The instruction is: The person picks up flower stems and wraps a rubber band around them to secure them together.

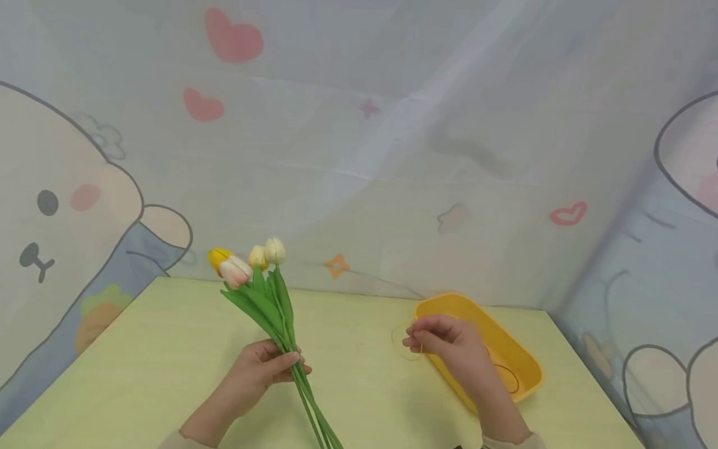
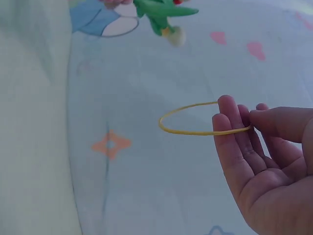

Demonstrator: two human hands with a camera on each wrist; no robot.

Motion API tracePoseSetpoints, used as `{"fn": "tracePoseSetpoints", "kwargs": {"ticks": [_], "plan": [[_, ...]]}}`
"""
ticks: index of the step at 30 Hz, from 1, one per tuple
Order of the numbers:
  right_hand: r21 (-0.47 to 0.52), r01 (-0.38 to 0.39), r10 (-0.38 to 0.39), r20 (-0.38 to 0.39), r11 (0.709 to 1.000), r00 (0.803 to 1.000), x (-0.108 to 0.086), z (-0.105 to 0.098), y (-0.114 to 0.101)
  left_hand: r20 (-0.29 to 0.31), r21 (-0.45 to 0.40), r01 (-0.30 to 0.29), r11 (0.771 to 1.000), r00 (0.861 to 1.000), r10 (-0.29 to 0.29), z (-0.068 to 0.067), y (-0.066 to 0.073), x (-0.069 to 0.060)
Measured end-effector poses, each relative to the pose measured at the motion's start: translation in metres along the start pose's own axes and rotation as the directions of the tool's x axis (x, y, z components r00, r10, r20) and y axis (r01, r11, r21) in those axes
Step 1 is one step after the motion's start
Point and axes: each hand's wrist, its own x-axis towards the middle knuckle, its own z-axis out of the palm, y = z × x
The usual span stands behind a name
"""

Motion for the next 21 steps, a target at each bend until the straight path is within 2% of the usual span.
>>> {"fn": "tracePoseSetpoints", "kwargs": {"ticks": [3, 7, 10, 14, 15, 17, 21], "plan": [[0.145, 0.026, -0.037, 0.072, 0.989, 0.997, -0.007, 0.007, 0.0, -0.012, -0.002, 0.005, 1.0, 1.0, -0.005, 0.0, 0.0, 0.0], [0.338, 0.062, -0.13, 0.182, 0.939, 0.975, -0.016, 0.016, 0.004, -0.03, 0.004, 0.008, 1.0, 1.0, -0.008, 0.001, 0.0, 0.0], [0.465, 0.054, -0.195, 0.259, 0.883, 0.946, -0.023, 0.023, 0.008, -0.042, 0.01, 0.007, 1.0, 0.999, -0.007, 0.0, -0.001, 0.0], [0.629, -0.02, -0.245, 0.332, 0.777, 0.911, -0.031, 0.034, 0.012, -0.05, 0.011, 0.013, 1.0, 0.999, -0.013, 0.0, -0.001, 0.0], [0.661, -0.042, -0.249, 0.34, 0.75, 0.907, -0.033, 0.037, 0.012, -0.05, 0.011, 0.015, 1.0, 0.999, -0.014, 0.0, -0.001, 0.0], [0.695, -0.066, -0.254, 0.347, 0.716, 0.903, -0.037, 0.043, 0.014, -0.051, 0.014, 0.017, 1.0, 0.999, -0.017, 0.0, -0.001, 0.0], [0.69, -0.074, -0.219, 0.327, 0.72, 0.919, -0.044, 0.053, 0.015, -0.061, 0.022, 0.013, 1.0, 0.998, -0.011, 0.0, 0.0, 0.0]]}}
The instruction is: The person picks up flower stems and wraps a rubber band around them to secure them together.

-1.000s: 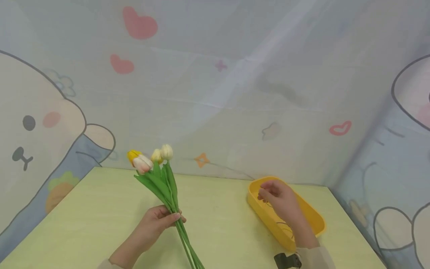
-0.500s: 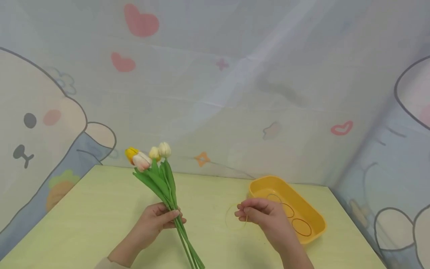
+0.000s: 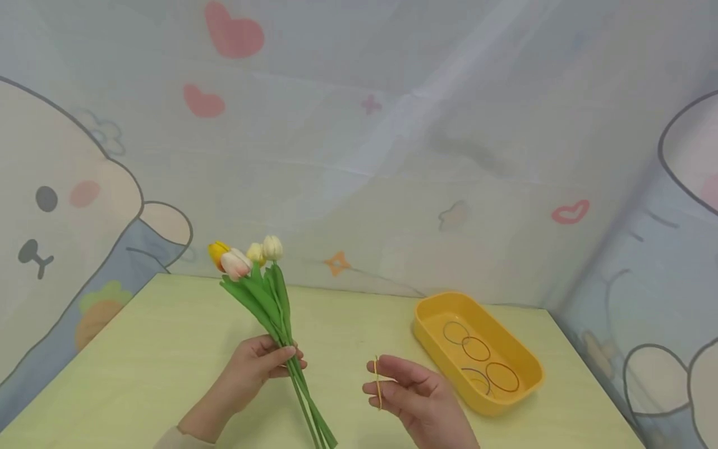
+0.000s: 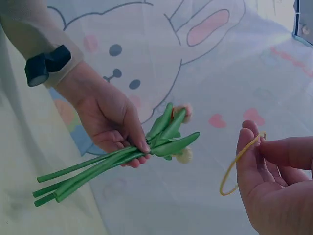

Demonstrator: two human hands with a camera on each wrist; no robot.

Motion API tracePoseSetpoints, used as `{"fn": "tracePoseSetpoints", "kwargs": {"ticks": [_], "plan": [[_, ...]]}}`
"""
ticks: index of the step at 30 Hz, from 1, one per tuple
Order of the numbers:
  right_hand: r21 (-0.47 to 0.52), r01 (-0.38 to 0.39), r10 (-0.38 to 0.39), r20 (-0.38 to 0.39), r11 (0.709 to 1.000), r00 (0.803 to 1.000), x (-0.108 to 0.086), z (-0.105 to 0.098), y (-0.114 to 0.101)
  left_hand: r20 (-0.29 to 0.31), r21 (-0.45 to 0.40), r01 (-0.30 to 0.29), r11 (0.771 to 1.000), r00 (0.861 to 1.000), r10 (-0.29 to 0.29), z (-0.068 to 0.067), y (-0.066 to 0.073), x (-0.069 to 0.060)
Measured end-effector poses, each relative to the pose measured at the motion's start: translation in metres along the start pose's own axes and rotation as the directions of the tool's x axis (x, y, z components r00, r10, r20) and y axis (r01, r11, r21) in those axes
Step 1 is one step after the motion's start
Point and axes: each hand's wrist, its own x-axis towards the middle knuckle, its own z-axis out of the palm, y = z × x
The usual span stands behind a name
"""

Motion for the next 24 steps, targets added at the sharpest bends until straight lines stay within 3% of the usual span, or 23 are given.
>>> {"fn": "tracePoseSetpoints", "kwargs": {"ticks": [3, 7, 16, 20, 24], "plan": [[0.003, -0.024, 0.024, -0.041, 1.0, 0.999, -0.002, 0.005, 0.005, -0.011, 0.006, -0.007, 1.0, 1.0, 0.007, -0.001, 0.001, 0.0], [0.096, -0.079, 0.086, -0.077, 0.992, 0.993, -0.004, 0.01, 0.009, -0.024, 0.013, -0.015, 1.0, 1.0, 0.015, -0.003, 0.004, -0.001], [0.291, -0.115, 0.141, -0.068, 0.95, 0.988, -0.002, 0.014, 0.023, -0.038, 0.013, -0.022, 1.0, 0.999, 0.023, -0.007, 0.009, -0.002], [0.287, -0.118, 0.15, -0.093, 0.951, 0.984, -0.001, 0.015, 0.028, -0.04, -0.003, -0.016, 1.0, 0.999, 0.015, -0.006, 0.01, -0.003], [0.207, -0.122, 0.143, -0.093, 0.971, 0.985, 0.001, 0.014, 0.032, -0.036, -0.007, -0.02, 1.0, 0.999, 0.02, -0.006, 0.01, -0.003]]}}
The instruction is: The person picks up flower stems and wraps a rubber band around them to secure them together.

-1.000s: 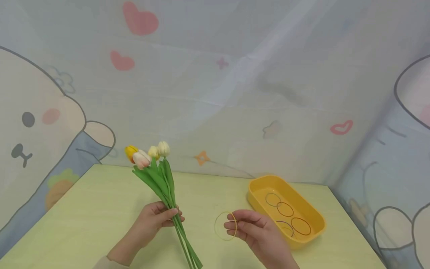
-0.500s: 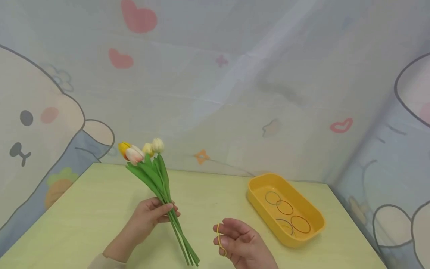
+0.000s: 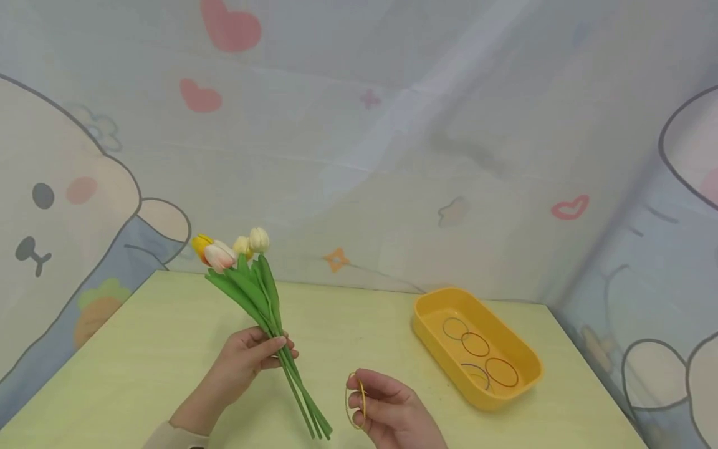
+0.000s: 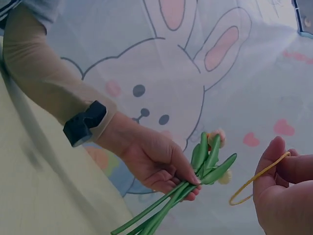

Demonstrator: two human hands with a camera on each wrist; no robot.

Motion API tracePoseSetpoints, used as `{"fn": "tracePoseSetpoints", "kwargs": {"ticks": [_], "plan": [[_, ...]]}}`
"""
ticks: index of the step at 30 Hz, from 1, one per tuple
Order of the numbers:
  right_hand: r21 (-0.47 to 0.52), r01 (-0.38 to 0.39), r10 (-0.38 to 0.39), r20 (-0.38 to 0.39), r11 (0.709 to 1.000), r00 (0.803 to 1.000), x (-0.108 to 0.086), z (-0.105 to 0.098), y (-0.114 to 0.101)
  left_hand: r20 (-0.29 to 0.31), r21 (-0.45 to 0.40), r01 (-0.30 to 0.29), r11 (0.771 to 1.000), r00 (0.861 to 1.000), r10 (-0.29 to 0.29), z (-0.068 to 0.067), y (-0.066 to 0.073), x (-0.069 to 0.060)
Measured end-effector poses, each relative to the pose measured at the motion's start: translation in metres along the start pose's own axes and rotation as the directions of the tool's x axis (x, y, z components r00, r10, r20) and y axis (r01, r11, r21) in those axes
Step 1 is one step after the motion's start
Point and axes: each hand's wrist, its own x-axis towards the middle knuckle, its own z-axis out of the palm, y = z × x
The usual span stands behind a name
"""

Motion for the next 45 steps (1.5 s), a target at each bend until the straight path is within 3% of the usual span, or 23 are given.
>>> {"fn": "tracePoseSetpoints", "kwargs": {"ticks": [6, 9, 12, 15, 20, 22, 23, 27, 29, 33, 35, 36, 38, 41, 45], "plan": [[-0.165, 0.01, -0.022, -0.073, 0.986, 0.997, 0.002, -0.003, 0.005, 0.008, 0.002, -0.009, 1.0, 1.0, 0.009, 0.0, 0.0, 0.0], [-0.258, 0.034, -0.066, -0.117, 0.966, 0.991, 0.004, -0.002, 0.008, 0.009, 0.002, -0.01, 1.0, 1.0, 0.01, 0.0, 0.0, 0.0], [-0.387, 0.1, -0.157, -0.117, 0.916, 0.981, 0.006, -0.002, 0.012, 0.009, 0.001, -0.01, 1.0, 1.0, 0.01, 0.001, 0.0, 0.0], [-0.51, 0.183, -0.253, -0.07, 0.84, 0.965, 0.008, 0.0, 0.016, 0.009, -0.001, -0.013, 1.0, 1.0, 0.013, 0.001, 0.0, 0.0], [-0.618, 0.251, -0.33, -0.014, 0.745, 0.944, 0.01, 0.004, 0.022, 0.0, -0.012, -0.016, 1.0, 1.0, 0.016, -0.001, 0.001, 0.0], [-0.677, 0.283, -0.373, 0.013, 0.68, 0.928, 0.011, 0.002, 0.025, -0.004, -0.021, -0.016, 1.0, 1.0, 0.016, -0.002, 0.002, 0.0], [-0.713, 0.304, -0.401, 0.035, 0.632, 0.916, 0.011, 0.001, 0.026, -0.005, -0.025, -0.016, 1.0, 1.0, 0.015, -0.002, 0.003, 0.0], [-0.84, 0.381, -0.49, 0.162, 0.387, 0.856, 0.013, -0.008, 0.028, -0.007, -0.039, -0.024, 0.999, 1.0, 0.024, -0.004, 0.005, -0.001], [-0.869, 0.406, -0.504, 0.226, 0.282, 0.834, 0.014, -0.012, 0.027, -0.01, -0.045, -0.029, 0.999, 1.0, 0.029, -0.005, 0.007, -0.001], [-0.881, 0.454, -0.495, 0.337, 0.135, 0.801, 0.014, -0.018, 0.024, -0.027, -0.057, -0.029, 0.998, 0.999, 0.028, -0.007, 0.009, -0.001], [-0.879, 0.467, -0.488, 0.37, 0.091, 0.791, 0.015, -0.02, 0.023, -0.034, -0.063, -0.029, 0.998, 0.999, 0.027, -0.007, 0.01, -0.001], [-0.879, 0.47, -0.483, 0.381, 0.075, 0.789, 0.016, -0.021, 0.023, -0.034, -0.065, -0.032, 0.997, 0.999, 0.03, -0.007, 0.011, -0.001], [-0.877, 0.475, -0.47, 0.39, 0.071, 0.791, 0.016, -0.021, 0.022, -0.033, -0.072, -0.038, 0.997, 0.999, 0.036, -0.008, 0.011, -0.001], [-0.881, 0.456, -0.442, 0.364, 0.122, 0.82, 0.015, -0.02, 0.021, -0.024, -0.089, -0.052, 0.995, 0.998, 0.05, -0.009, 0.012, -0.001], [-0.877, 0.445, -0.415, 0.342, 0.183, 0.843, 0.015, -0.02, 0.021, -0.012, -0.113, -0.068, 0.991, 0.998, 0.067, -0.01, 0.012, -0.002]]}}
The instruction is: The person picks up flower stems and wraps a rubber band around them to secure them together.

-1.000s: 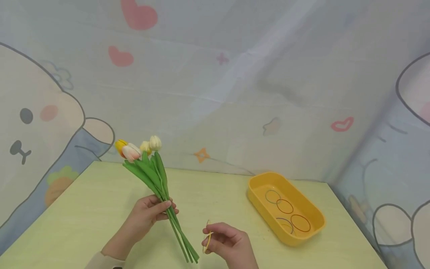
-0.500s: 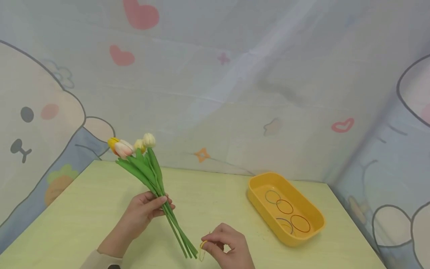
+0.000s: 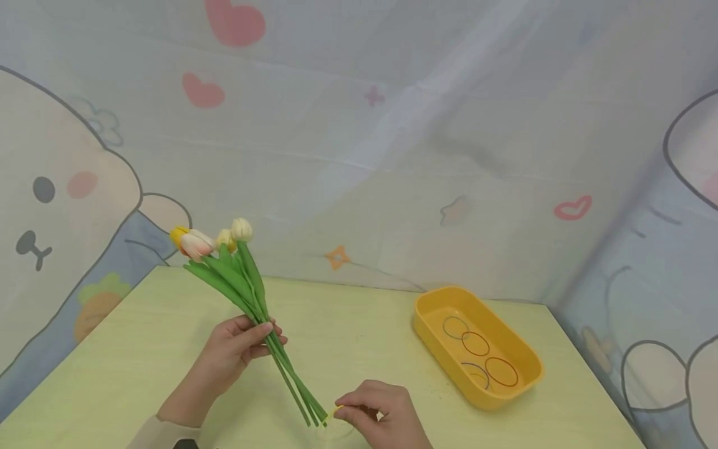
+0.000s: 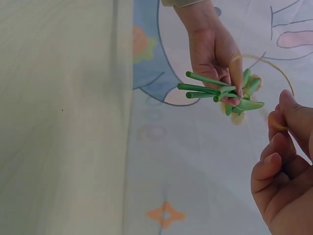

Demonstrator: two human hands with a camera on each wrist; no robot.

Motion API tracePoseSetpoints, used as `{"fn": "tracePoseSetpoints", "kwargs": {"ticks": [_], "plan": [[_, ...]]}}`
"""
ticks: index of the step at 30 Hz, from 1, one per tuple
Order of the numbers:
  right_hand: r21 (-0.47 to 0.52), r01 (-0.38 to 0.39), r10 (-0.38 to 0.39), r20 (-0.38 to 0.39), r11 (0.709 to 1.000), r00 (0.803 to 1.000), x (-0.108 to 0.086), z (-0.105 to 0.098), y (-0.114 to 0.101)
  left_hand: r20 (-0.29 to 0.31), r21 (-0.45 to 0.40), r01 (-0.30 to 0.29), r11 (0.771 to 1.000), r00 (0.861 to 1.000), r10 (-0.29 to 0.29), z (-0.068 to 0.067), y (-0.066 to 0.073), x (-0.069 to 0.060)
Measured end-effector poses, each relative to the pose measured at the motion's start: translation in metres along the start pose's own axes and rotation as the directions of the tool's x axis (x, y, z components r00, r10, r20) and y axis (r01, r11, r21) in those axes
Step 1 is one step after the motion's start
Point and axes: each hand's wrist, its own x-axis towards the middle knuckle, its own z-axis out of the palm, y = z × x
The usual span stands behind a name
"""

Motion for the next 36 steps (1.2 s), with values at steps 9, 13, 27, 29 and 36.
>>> {"fn": "tracePoseSetpoints", "kwargs": {"ticks": [9, 13, 27, 29, 36], "plan": [[-0.026, 0.024, -0.025, -0.01, 0.999, 1.0, 0.002, 0.004, 0.002, 0.05, -0.048, -0.01, 0.999, 0.999, 0.013, 0.003, 0.002, -0.003], [-0.048, 0.048, -0.049, -0.018, 0.998, 0.999, 0.005, 0.006, 0.003, 0.06, -0.053, 0.012, 0.999, 0.998, -0.009, 0.008, 0.002, -0.003], [-0.057, 0.03, -0.032, -0.024, 0.998, 0.999, 0.008, 0.01, 0.001, 0.085, -0.038, 0.01, 0.999, 0.996, -0.006, 0.017, 0.001, -0.005], [-0.058, 0.031, -0.032, -0.026, 0.998, 0.999, 0.009, 0.01, 0.0, 0.099, -0.039, 0.001, 0.999, 0.995, 0.003, 0.018, 0.001, -0.005], [-0.069, 0.047, -0.05, -0.037, 0.996, 0.998, 0.01, 0.01, 0.0, 0.097, -0.02, 0.005, 1.0, 0.995, -0.003, 0.02, 0.0, -0.006]]}}
